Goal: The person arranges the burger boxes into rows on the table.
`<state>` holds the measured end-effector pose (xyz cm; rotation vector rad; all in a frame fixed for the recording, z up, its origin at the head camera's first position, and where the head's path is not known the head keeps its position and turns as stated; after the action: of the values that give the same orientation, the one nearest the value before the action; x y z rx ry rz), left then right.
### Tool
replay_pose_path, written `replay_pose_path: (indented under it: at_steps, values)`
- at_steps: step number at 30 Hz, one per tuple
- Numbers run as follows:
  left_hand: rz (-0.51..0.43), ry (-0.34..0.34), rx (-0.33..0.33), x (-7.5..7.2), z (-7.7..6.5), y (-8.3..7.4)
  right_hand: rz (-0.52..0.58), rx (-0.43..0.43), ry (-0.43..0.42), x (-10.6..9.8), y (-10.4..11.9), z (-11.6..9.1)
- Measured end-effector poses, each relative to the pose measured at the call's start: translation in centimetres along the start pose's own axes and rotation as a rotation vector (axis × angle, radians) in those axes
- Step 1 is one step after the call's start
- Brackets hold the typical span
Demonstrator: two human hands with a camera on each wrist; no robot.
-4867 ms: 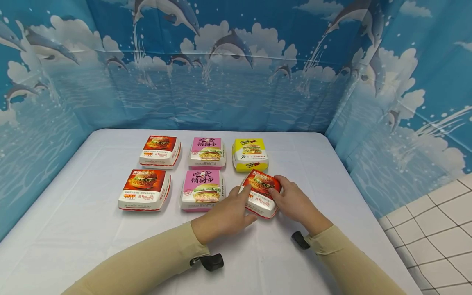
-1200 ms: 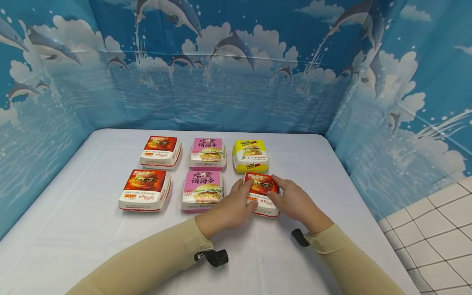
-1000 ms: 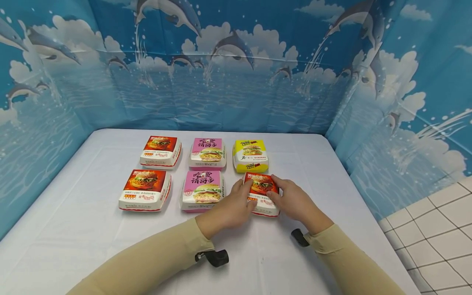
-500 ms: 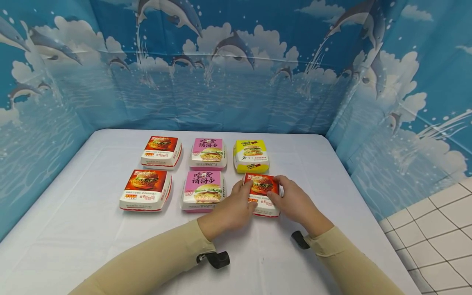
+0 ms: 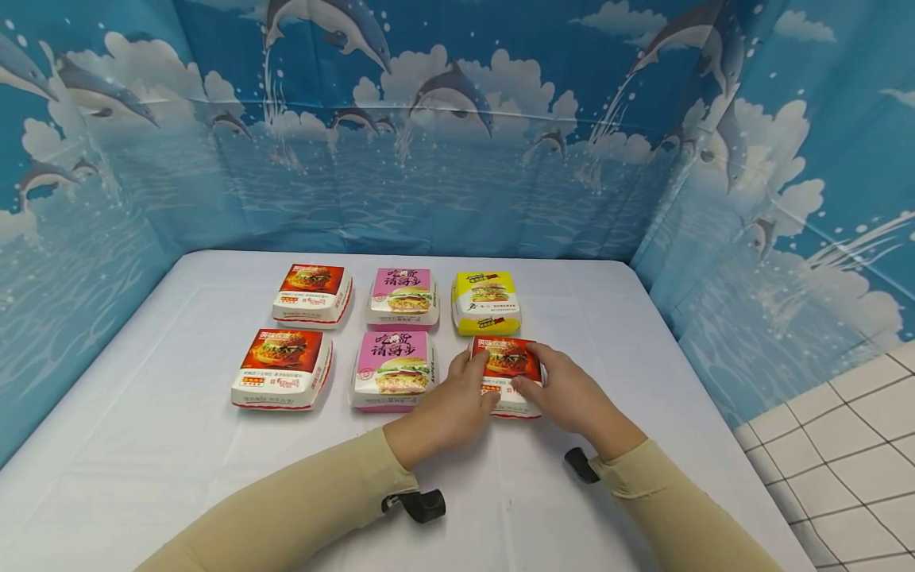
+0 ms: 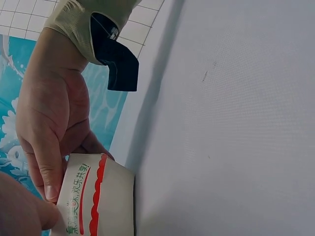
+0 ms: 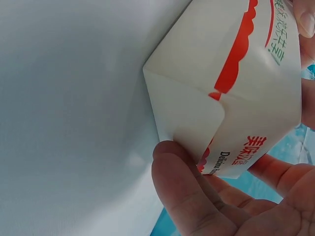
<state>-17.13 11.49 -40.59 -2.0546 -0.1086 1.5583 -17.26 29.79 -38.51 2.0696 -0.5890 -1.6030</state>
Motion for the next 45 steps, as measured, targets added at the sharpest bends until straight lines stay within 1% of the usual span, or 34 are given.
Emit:
replay_pose_path:
  at_steps: [6, 12, 19, 28, 37, 45]
  values:
    - [0.0, 0.001, 0.005, 0.08, -0.05, -0.03, -0.021, 0.028, 0.014, 0.02, 0.05, 0.1]
    - [-0.002, 0.008, 0.014, -0.18, -0.17, -0.09, -0.031, 0.051, 0.025, 0.01, 0.12, 0.13]
    - [-0.043, 0.029, 0.005, -0.37, -0.07, -0.11, -0.04, 0.051, 0.037, -0.06, 0.16, 0.27]
    - [-0.036, 0.025, 0.022, -0.47, 0.03, -0.07, -0.05, 0.048, 0.046, -0.12, 0.06, 0.57]
    - [-0.07, 0.034, -0.004, -0.52, -0.02, -0.08, -0.048, 0.039, 0.058, -0.11, 0.14, 0.73]
    - [-0.075, 0.017, -0.002, -0.45, 0.15, -0.05, -0.054, 0.059, 0.064, 0.01, 0.13, 0.93]
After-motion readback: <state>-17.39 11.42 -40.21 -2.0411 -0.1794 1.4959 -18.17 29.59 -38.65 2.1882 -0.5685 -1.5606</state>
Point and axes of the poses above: each hand's wrist, its own z-axis towards the middle knuckle, its own x-axis out of the palm, y = z × x, the point moved 2 cm from there along z, towards the middle knuckle, and after that the axes turned 8 degrees about z, right-handed, at the moved point
